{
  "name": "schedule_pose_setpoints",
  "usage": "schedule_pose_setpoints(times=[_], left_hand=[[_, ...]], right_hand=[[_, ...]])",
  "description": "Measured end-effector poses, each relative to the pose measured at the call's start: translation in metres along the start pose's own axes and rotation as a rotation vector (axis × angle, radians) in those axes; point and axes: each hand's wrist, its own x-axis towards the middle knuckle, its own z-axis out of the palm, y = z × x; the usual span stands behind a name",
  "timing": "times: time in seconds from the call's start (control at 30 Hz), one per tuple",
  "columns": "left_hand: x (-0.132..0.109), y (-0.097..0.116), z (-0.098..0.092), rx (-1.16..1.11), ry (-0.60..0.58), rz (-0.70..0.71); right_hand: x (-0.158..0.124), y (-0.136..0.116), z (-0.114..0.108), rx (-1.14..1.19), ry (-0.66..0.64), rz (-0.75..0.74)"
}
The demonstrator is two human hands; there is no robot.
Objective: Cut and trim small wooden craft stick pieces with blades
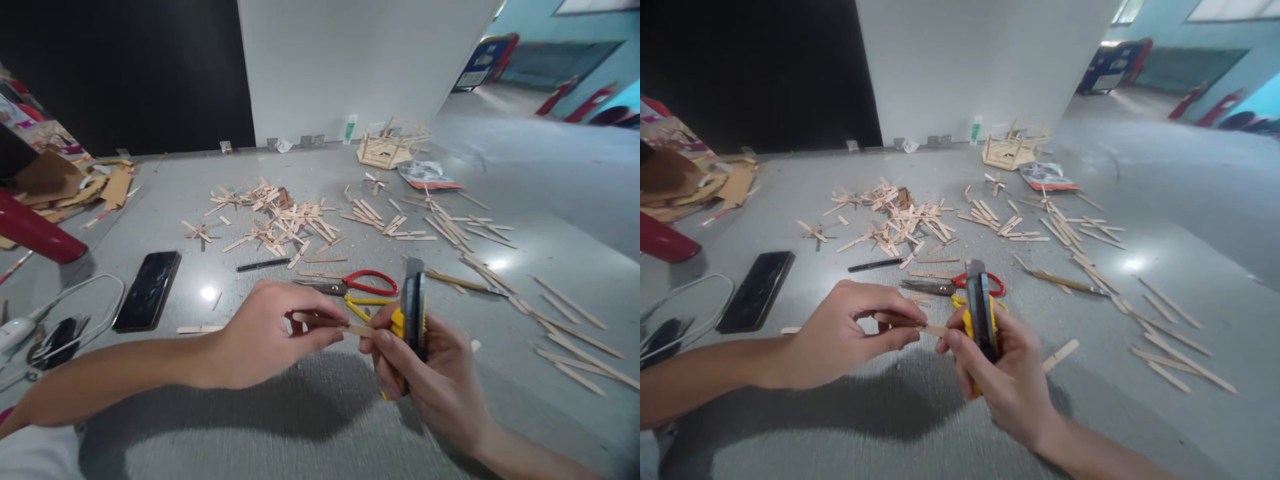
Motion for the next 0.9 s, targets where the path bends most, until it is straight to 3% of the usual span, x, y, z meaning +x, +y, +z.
schedule_pose_setpoints(times=[0.13,0.3,0.37,0.47,0.53,0.67,0.9], left_hand=[[-0.001,0.001,0.0,-0.123,-0.072,-0.155],[0.004,0.005,-0.008,-0.258,-0.227,-0.33],[0.01,0.001,-0.014,-0.17,-0.273,-0.341],[0.023,-0.017,-0.026,0.048,-0.358,-0.29],[0.033,-0.036,-0.033,0.17,-0.448,-0.252],[0.045,-0.069,-0.037,0.309,-0.535,-0.181],[0.047,-0.076,-0.032,0.351,-0.576,-0.133]], right_hand=[[-0.01,-0.004,0.003,-0.019,0.088,0.042],[-0.008,0.002,-0.005,-0.128,0.086,-0.002],[0.0,0.005,-0.011,-0.306,0.04,-0.096],[0.016,0.008,-0.022,-0.751,-0.01,-0.287],[0.023,0.011,-0.028,-0.986,-0.089,-0.39],[0.024,0.022,-0.039,-1.225,-0.379,-0.566],[0.014,0.033,-0.045,-1.465,-0.571,-0.626]])
